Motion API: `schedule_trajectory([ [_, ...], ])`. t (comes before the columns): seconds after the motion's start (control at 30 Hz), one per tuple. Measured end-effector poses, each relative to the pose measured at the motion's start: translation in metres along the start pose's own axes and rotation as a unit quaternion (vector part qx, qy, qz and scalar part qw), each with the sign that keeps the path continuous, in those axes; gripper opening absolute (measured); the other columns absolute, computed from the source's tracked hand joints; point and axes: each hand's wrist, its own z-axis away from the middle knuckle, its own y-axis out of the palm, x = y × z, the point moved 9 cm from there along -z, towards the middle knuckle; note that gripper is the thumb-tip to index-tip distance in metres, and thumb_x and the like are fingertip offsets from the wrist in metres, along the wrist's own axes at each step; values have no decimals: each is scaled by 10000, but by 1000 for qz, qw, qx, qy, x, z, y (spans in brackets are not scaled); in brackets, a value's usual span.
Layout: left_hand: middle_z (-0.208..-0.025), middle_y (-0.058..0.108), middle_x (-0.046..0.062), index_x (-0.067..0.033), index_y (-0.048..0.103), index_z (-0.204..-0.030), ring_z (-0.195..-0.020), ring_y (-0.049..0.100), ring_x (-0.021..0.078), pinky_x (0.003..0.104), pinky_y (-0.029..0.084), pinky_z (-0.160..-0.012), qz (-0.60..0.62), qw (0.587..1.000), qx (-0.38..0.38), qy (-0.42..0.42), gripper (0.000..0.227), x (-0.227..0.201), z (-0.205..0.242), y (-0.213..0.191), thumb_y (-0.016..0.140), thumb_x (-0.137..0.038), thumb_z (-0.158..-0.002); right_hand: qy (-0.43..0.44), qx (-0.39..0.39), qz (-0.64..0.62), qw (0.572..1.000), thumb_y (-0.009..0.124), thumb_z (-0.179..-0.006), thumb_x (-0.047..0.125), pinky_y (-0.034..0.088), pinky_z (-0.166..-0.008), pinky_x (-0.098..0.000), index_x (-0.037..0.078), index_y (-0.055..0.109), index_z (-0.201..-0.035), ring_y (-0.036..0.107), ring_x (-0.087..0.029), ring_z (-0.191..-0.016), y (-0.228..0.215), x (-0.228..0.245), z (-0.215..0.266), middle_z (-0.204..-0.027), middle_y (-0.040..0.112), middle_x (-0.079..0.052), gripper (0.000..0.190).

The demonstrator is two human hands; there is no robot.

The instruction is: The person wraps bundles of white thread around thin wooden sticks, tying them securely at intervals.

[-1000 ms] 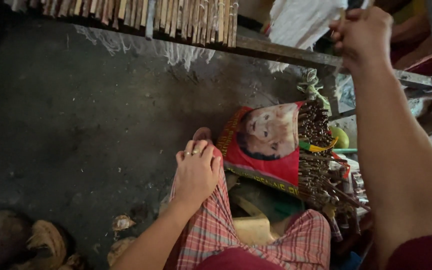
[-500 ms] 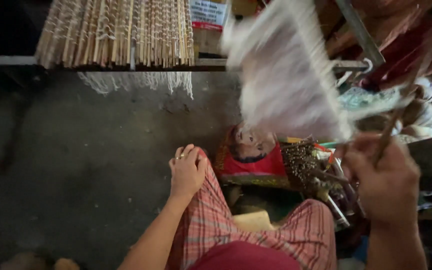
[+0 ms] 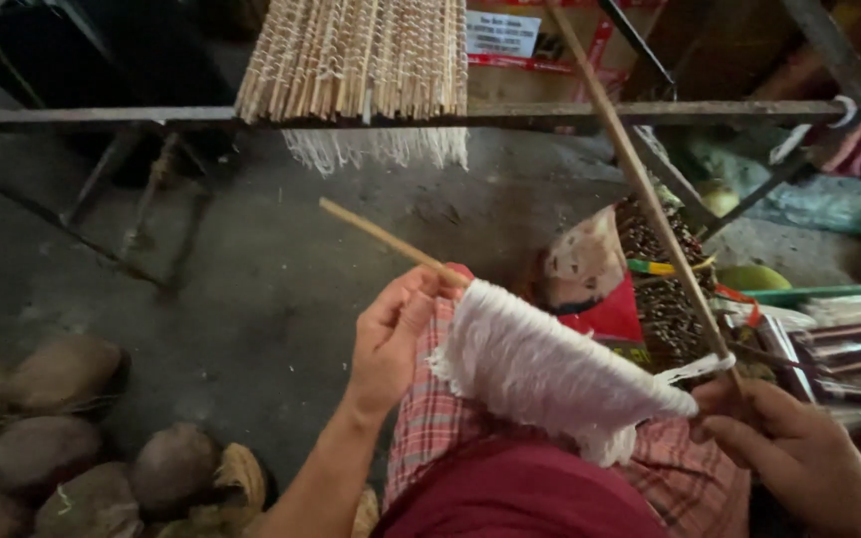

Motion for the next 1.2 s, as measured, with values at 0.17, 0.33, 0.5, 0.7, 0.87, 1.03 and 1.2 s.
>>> schedule_trajectory([
  [0.17,-1270,687,148,29,585,-1372,-1169,668,221,313,574,-1007,47,997,-15,-66,344,46,18,-13,603,-28,-1033,27,24,42,998,774,-826,48,597,-892,-270,57,843,-1151,797,-125,-917,13,-1,-3,-1030,908,-45,333],
  [0.33,-1176,697,83,7,609,-1350,-1105,651,193,346,556,-1023,5,999,-10,-43,423,49,20,-14,723,1,-942,43,26,26,998,771,-832,13,583,-869,-274,53,843,-1163,803,-152,-859,17,1,-4,-1005,903,-65,340],
  [0.5,-1146,692,62,-12,660,-1265,-1056,649,154,271,573,-954,-38,996,-38,-71,370,53,24,-20,693,98,-913,106,16,23,994,763,-849,-40,598,-912,-308,-2,838,-1168,812,-200,-912,22,1,-5,-1040,892,-122,329],
  [0.7,-1113,719,95,13,649,-1307,-1010,670,178,298,580,-883,79,987,-124,-62,352,62,22,-57,658,61,-959,104,35,58,992,746,-867,11,577,-969,-283,43,839,-1167,822,-157,-963,22,-4,-10,-1092,918,-64,316],
  [0.87,-1090,706,93,19,588,-1377,-962,683,192,328,637,-851,98,987,-57,-113,456,61,26,-36,673,64,-932,88,40,41,994,754,-854,-15,592,-974,-281,18,838,-1154,819,-164,-964,27,-13,-16,-1089,906,-82,314],
  [1.03,-1114,727,125,7,608,-1349,-975,718,217,327,661,-884,47,987,-34,-148,433,64,26,-37,707,46,-929,86,47,41,994,747,-856,-16,593,-979,-275,21,841,-1158,824,-163,-960,27,-24,-20,-1094,907,-76,319],
  [1.2,-1070,702,55,-18,668,-1311,-920,647,157,303,541,-774,52,982,-146,-109,389,75,29,-83,714,-17,-925,130,31,-5,991,710,-890,-90,572,-992,-320,-41,801,-1212,800,-231,-989,29,-25,-16,-1127,870,-149,339],
])
